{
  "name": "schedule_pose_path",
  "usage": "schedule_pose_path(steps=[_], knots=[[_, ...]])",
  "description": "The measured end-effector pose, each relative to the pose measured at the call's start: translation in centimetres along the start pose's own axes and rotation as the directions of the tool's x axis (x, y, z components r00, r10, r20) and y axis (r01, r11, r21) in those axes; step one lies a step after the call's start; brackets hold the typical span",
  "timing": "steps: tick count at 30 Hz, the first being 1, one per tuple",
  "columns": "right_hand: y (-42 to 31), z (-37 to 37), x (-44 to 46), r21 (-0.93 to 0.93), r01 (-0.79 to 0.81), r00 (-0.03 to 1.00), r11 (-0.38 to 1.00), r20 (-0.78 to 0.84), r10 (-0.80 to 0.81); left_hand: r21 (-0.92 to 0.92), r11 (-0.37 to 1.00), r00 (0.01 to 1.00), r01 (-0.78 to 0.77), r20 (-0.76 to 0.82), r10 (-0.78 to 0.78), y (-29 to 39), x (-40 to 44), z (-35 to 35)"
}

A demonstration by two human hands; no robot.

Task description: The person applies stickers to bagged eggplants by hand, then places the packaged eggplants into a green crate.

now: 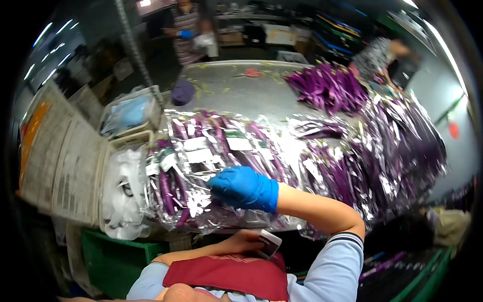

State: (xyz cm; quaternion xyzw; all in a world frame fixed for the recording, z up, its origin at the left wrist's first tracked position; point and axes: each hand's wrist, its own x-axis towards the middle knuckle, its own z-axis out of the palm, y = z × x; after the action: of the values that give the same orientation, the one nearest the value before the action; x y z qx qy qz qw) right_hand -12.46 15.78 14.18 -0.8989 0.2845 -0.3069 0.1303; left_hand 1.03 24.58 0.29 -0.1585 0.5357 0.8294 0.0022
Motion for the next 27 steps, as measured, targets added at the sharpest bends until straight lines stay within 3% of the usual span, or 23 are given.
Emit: schedule_pose_path(steps=[1,2,4,5,7,8,9,10,11,12,13,15,17,21,23,25,27], knots=[[-1.5,-0.8,-1.5,0.085,-0.101,0.994,0.991,-0.034,0.104,0.145,0.986,0.996,-0.082,0.046,0.076,-0.4,0.6,-0.2],[-2.0,-1.7,-3.3,0.135,-0.23,0.971,0.964,-0.029,0.236,0.046,0.998,0.999,0.034,0.02,-0.035,1.7,0.2,0.8],[-2.5,-2.9,-7.2,0.153,-0.465,0.88,0.872,-0.024,0.474,-0.038,0.998,0.999,0.043,0.014,-0.042,2.3,0.6,1.4],[-3.1,-2.8,-9.1,0.223,-0.671,0.737,0.707,0.093,0.67,-0.082,0.996,0.998,0.045,-0.03,-0.048,2.1,1.0,1.4],[-3.7,-2.7,-11.7,0.266,-0.422,0.891,0.867,-0.056,0.451,-0.099,0.995,1.0,0.0,-0.03,-0.003,2.9,1.6,1.6],[-3.6,-3.4,-13.2,0.208,-0.556,0.819,0.804,-0.026,0.573,-0.236,0.971,1.0,0.022,0.017,-0.018,3.8,1.7,2.2],[-3.1,-3.8,-15.3,0.056,-0.721,0.681,0.691,-0.126,0.721,-0.218,0.975,0.998,0.042,0.048,-0.032,3.6,2.1,2.3],[-1.3,-4.4,-17.9,-0.107,-0.75,0.659,0.653,-0.208,0.723,-0.199,0.978,0.996,0.06,0.073,-0.046,3.1,2.4,2.4],[1.6,-4.1,-21.9,-0.361,-0.803,0.584,0.475,-0.317,0.747,-0.177,0.982,0.994,0.073,0.094,-0.057,2.5,2.7,2.4],[3.6,-4.3,-26.0,-0.366,-0.872,0.46,0.325,-0.385,0.8,-0.165,0.981,0.991,0.102,0.099,-0.087,1.5,3.0,2.4],[4.1,-4.7,-29.0,-0.395,-0.915,0.254,0.087,-0.394,0.883,-0.168,0.98,0.99,0.11,0.11,-0.092,1.9,2.9,2.8],[5.2,-3.6,-36.1,-0.426,-0.884,0.006,-0.191,-0.419,0.908,-0.105,0.983,0.984,0.151,0.115,-0.139,0.6,3.2,2.5],[5.2,-3.4,-36.7,-0.509,-0.839,0.066,-0.194,-0.449,0.891,-0.152,0.975,0.983,0.162,0.108,-0.147,1.1,3.4,2.6],[4.7,-4.9,-33.9,-0.437,-0.853,-0.136,-0.285,-0.34,0.931,-0.155,0.974,0.986,0.163,0.062,-0.155,0.9,3.4,2.6],[5.4,-6.9,-35.3,-0.215,-0.963,-0.097,-0.162,-0.284,0.954,-0.138,0.978,0.987,0.157,0.056,-0.15,0.2,3.7,2.5],[5.6,-8.4,-35.7,-0.05,-0.993,0.121,0.11,-0.398,0.909,-0.139,0.98,0.99,0.14,0.049,-0.134,-0.1,3.9,2.3],[4.2,-11.2,-31.4,-0.006,-0.975,0.206,0.22,-0.379,0.902,-0.117,0.984,0.991,0.135,0.034,-0.132,-0.3,3.9,2.3]])
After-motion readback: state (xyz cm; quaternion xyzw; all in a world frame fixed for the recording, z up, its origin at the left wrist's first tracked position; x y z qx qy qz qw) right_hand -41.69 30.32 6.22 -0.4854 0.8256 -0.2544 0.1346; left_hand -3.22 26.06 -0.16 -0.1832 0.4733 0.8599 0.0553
